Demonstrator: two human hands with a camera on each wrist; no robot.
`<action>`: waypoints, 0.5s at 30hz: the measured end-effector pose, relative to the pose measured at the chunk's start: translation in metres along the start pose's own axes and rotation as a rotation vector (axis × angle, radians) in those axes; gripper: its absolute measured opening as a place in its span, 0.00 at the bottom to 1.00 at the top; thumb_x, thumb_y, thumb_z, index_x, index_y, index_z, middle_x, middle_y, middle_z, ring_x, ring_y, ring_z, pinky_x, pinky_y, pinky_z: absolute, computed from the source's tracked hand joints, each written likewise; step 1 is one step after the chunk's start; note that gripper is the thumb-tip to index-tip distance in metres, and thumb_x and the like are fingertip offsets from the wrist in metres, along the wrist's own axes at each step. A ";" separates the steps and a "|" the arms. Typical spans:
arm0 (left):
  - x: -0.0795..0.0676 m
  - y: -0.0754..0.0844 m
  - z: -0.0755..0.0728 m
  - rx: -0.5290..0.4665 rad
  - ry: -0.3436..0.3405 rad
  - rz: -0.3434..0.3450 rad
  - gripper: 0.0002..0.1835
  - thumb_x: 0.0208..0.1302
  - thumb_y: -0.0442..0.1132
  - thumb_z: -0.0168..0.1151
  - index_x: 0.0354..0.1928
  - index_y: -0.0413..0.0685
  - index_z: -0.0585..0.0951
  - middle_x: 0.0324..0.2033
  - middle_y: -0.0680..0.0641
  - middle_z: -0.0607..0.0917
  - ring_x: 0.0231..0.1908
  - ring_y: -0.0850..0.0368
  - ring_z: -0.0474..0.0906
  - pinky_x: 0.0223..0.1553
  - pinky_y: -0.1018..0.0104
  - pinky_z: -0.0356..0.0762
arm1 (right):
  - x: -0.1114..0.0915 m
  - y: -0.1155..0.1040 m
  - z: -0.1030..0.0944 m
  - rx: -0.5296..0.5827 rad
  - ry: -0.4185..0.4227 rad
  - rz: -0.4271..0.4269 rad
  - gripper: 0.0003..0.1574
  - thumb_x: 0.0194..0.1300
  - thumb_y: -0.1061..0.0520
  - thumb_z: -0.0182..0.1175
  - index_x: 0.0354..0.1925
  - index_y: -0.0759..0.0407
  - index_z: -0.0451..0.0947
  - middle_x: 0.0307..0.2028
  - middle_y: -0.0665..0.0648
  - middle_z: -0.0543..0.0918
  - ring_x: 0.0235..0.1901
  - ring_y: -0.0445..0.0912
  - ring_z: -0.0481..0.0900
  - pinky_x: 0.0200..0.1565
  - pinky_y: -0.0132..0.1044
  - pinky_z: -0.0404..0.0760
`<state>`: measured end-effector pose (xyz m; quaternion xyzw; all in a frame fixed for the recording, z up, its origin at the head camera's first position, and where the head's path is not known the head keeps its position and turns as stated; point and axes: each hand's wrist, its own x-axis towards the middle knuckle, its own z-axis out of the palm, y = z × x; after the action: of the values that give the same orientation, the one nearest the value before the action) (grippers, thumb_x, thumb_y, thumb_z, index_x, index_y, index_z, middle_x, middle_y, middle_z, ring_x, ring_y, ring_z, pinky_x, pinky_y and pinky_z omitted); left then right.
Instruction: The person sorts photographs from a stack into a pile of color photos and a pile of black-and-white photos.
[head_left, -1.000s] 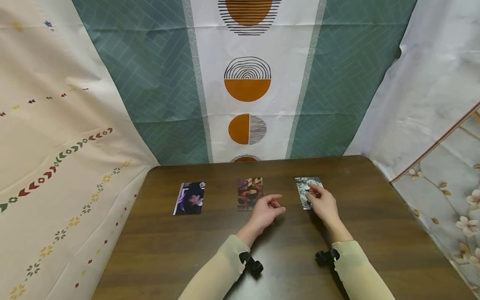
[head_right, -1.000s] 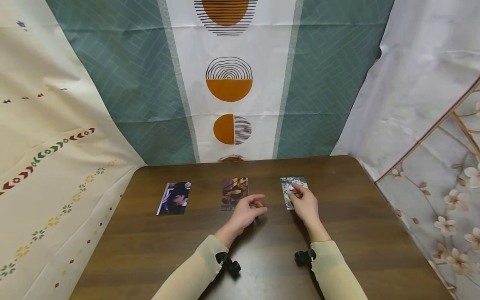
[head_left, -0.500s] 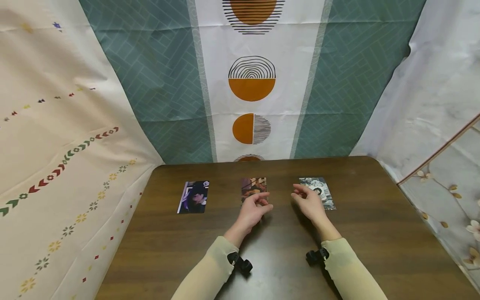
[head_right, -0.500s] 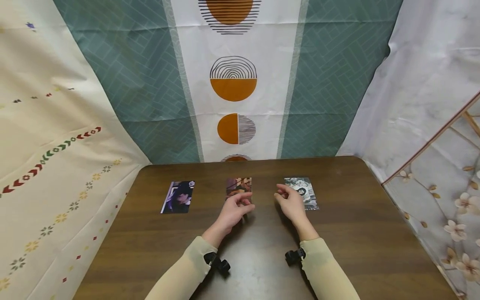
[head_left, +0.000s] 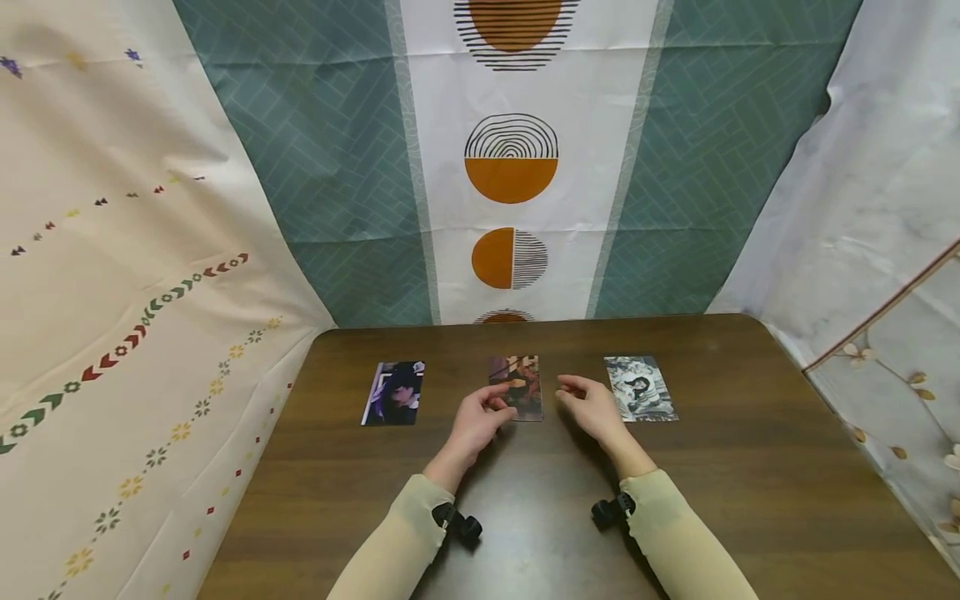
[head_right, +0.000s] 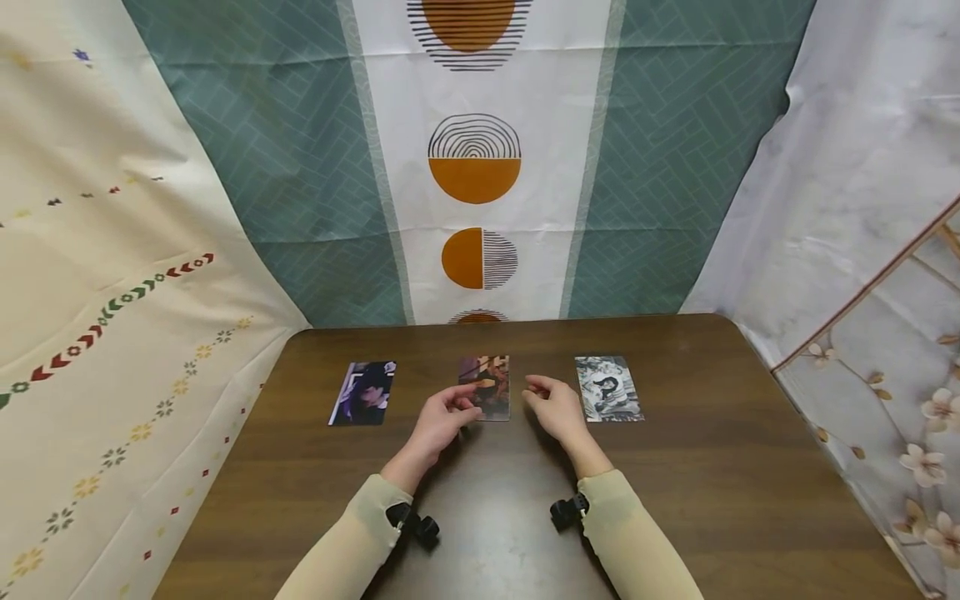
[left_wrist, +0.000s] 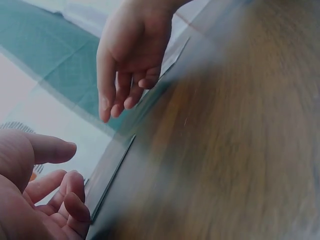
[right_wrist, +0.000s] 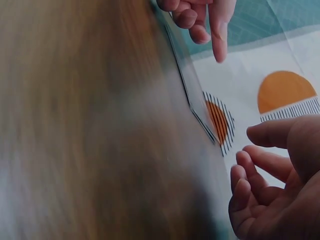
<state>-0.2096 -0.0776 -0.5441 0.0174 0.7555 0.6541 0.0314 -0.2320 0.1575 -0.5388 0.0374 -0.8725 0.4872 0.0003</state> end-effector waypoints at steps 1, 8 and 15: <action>0.000 -0.001 -0.002 -0.004 0.004 0.001 0.26 0.63 0.29 0.73 0.64 0.34 0.83 0.36 0.48 0.82 0.25 0.62 0.71 0.26 0.70 0.70 | 0.000 -0.002 0.003 -0.001 -0.002 0.007 0.25 0.76 0.58 0.65 0.66 0.65 0.82 0.54 0.64 0.87 0.56 0.60 0.83 0.58 0.56 0.79; 0.002 -0.005 -0.020 0.017 0.065 -0.025 0.26 0.65 0.31 0.73 0.65 0.34 0.83 0.35 0.48 0.81 0.24 0.62 0.70 0.26 0.70 0.70 | 0.001 -0.011 0.021 0.021 -0.023 0.018 0.25 0.76 0.56 0.65 0.67 0.63 0.82 0.55 0.62 0.87 0.57 0.59 0.83 0.56 0.56 0.80; 0.007 -0.009 -0.030 0.139 0.146 -0.028 0.24 0.62 0.30 0.74 0.62 0.35 0.85 0.34 0.48 0.83 0.32 0.58 0.75 0.35 0.66 0.73 | 0.004 -0.011 0.034 0.007 0.019 0.039 0.25 0.74 0.56 0.66 0.65 0.65 0.83 0.52 0.62 0.88 0.53 0.59 0.83 0.57 0.57 0.79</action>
<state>-0.2181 -0.1076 -0.5486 -0.0386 0.7997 0.5990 -0.0159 -0.2337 0.1228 -0.5469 0.0158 -0.8713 0.4905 -0.0008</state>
